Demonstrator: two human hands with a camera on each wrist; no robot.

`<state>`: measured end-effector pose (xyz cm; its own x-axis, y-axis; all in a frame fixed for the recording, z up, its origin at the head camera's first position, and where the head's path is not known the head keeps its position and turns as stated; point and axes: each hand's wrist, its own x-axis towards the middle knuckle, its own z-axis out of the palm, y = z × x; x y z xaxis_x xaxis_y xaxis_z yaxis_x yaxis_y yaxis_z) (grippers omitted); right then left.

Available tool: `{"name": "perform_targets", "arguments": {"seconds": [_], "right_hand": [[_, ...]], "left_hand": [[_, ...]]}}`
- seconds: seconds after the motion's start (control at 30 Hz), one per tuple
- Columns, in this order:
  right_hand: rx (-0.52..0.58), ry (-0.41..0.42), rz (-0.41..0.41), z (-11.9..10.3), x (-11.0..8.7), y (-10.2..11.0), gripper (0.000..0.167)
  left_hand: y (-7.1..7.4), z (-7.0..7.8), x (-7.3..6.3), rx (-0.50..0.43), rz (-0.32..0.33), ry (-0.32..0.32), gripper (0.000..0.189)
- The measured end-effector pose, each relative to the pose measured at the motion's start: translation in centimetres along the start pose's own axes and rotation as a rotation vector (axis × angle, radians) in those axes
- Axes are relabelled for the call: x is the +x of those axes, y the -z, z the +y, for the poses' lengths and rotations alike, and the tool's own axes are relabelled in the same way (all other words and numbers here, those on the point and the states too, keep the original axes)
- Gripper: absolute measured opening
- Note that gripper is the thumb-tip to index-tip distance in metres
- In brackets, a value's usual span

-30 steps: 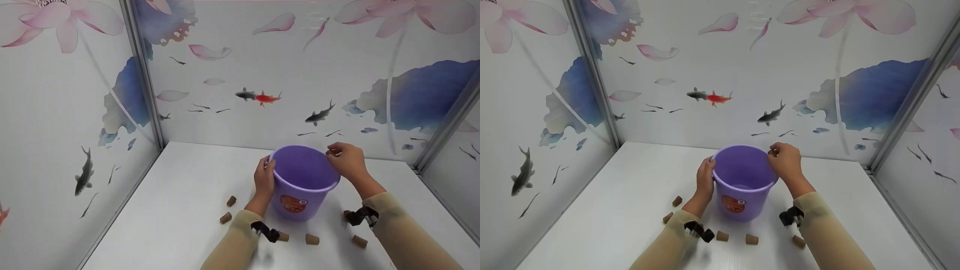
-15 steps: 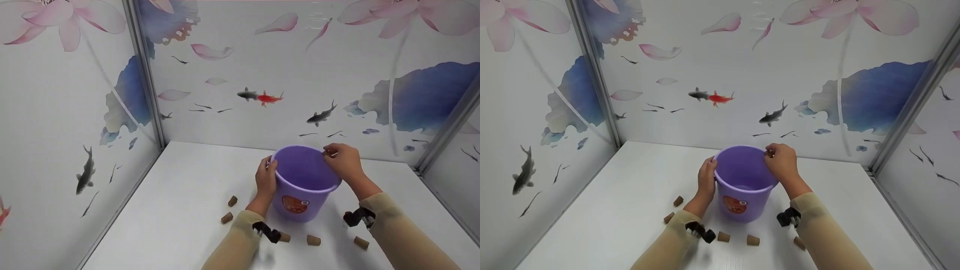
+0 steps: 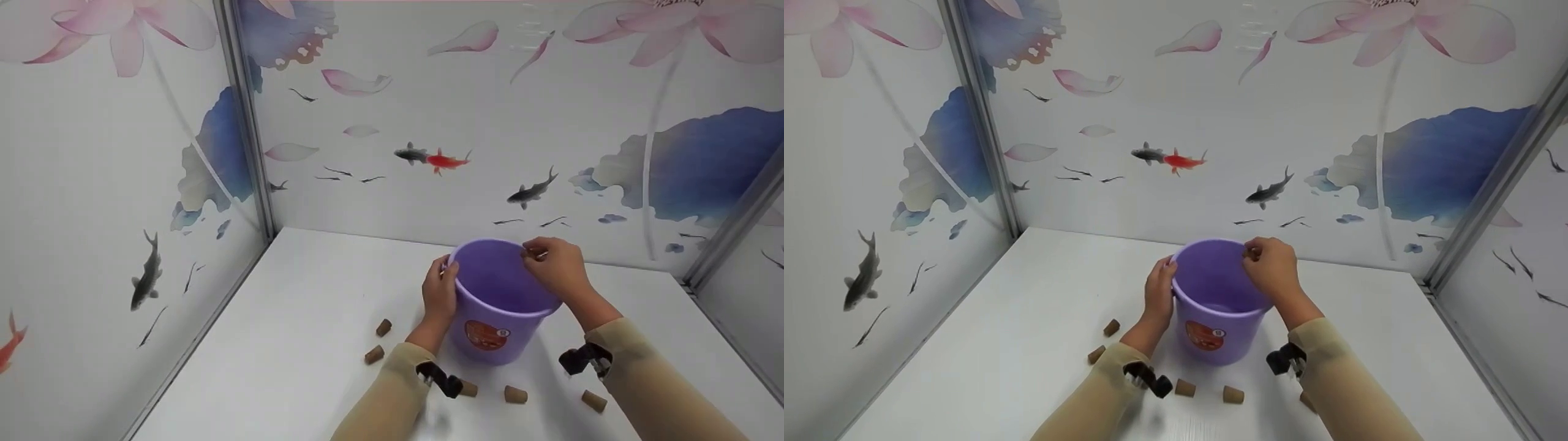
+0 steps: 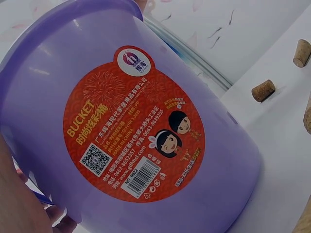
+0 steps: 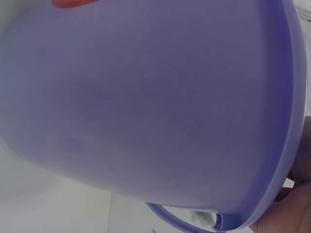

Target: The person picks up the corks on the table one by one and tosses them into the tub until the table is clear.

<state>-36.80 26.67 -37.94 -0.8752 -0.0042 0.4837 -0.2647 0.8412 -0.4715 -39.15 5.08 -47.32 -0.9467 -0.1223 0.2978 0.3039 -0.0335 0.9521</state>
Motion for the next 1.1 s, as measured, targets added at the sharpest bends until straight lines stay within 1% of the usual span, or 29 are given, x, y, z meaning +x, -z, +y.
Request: {"name": "perform_targets", "arguments": {"seconds": [0.1, 0.4, 0.67, 0.73, 0.8, 0.97, 1.1], "right_hand": [[-0.002, 0.020, 0.003, -0.1, -0.2, -0.2, 0.023], [0.026, 0.020, -0.014, -0.8, -0.7, -0.6, 0.022], [0.027, 0.051, -0.020, -1.5, -1.2, -0.5, 0.020], [0.021, 0.053, -0.023, -1.6, -1.3, -0.6, 0.020], [0.017, 0.049, -0.031, -1.7, -1.4, -0.7, 0.021], [0.043, 0.063, -0.056, -2.2, -1.3, -1.0, 0.022], [0.059, 0.070, -0.055, -2.3, -1.1, -0.9, 0.023]], "left_hand": [[-0.1, -0.1, 0.0, 0.002, -0.001, -0.001, 0.050], [-0.4, -0.4, 0.1, 0.035, 0.000, -0.002, 0.048], [-0.6, -0.4, 0.1, 0.021, -0.013, 0.010, 0.048], [-0.6, -0.4, 0.0, 0.022, -0.015, 0.005, 0.047], [-0.5, -0.3, -0.1, 0.017, -0.018, 0.013, 0.046], [-0.2, -0.4, -0.1, 0.018, 0.003, 0.024, 0.046], [-0.1, -0.5, 0.1, 0.011, 0.015, 0.026, 0.046]]}}
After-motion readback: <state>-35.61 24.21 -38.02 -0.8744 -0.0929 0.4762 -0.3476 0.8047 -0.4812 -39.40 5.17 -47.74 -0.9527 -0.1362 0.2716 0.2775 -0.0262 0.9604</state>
